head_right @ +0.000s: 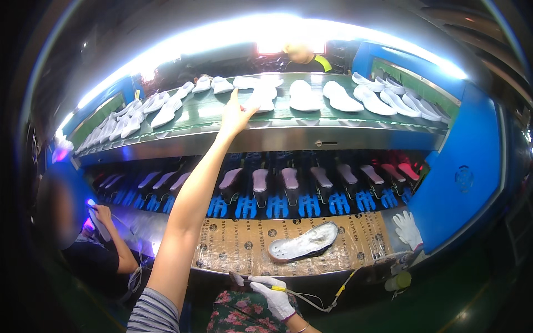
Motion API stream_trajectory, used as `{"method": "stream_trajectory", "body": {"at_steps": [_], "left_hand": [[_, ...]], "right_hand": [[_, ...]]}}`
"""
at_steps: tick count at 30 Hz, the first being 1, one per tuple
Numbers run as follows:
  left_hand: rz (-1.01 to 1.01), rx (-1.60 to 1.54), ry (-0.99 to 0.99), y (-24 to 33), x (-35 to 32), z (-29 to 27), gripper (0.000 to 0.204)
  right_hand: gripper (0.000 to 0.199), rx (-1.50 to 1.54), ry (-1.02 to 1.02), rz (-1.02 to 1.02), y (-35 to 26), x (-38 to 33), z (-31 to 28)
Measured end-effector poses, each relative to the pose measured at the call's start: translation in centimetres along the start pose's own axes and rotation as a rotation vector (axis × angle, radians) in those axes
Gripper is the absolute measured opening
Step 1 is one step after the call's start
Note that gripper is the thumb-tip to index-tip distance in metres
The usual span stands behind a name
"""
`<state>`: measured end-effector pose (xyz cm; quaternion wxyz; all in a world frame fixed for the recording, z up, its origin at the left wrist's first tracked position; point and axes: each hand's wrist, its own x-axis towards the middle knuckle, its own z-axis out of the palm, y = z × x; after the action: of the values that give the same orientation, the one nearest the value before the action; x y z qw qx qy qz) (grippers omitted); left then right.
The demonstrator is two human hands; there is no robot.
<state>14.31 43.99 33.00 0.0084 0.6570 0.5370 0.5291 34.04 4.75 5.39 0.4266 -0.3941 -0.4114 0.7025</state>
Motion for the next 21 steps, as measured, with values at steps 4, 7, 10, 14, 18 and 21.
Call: {"method": "stream_trajectory", "body": {"at_steps": [4, 7, 10, 14, 18, 21], "left_hand": [[0.081, -0.006, -0.046, -0.2, 0.7, 1.0, 0.110], [0.002, 0.134, 0.034, -4.0, 2.3, -1.8, 0.108], [-0.057, 0.937, 0.326, -9.2, 2.5, -8.5, 0.099], [-0.446, 1.176, 0.247, -15.0, 1.1, -19.5, 0.077], [-0.131, 0.801, 0.192, -16.8, -2.4, -25.9, 0.031], [-0.028, 0.167, 0.323, -18.3, -6.9, -29.8, 0.029]], "right_hand": [[0.023, 0.049, 0.031, -0.012, 1.6, 0.6, -0.7], [0.024, 0.005, 0.073, -0.010, 2.9, 0.8, -1.7], [0.025, -0.088, 0.089, -0.046, 2.7, 1.2, -2.3], [0.024, 0.019, 0.147, 0.126, 1.0, 0.6, -1.0], [0.024, -0.027, 0.116, 0.059, 2.1, 0.6, -0.5], [0.021, -0.033, 0.097, 0.018, 2.2, 0.2, 0.2]]}}
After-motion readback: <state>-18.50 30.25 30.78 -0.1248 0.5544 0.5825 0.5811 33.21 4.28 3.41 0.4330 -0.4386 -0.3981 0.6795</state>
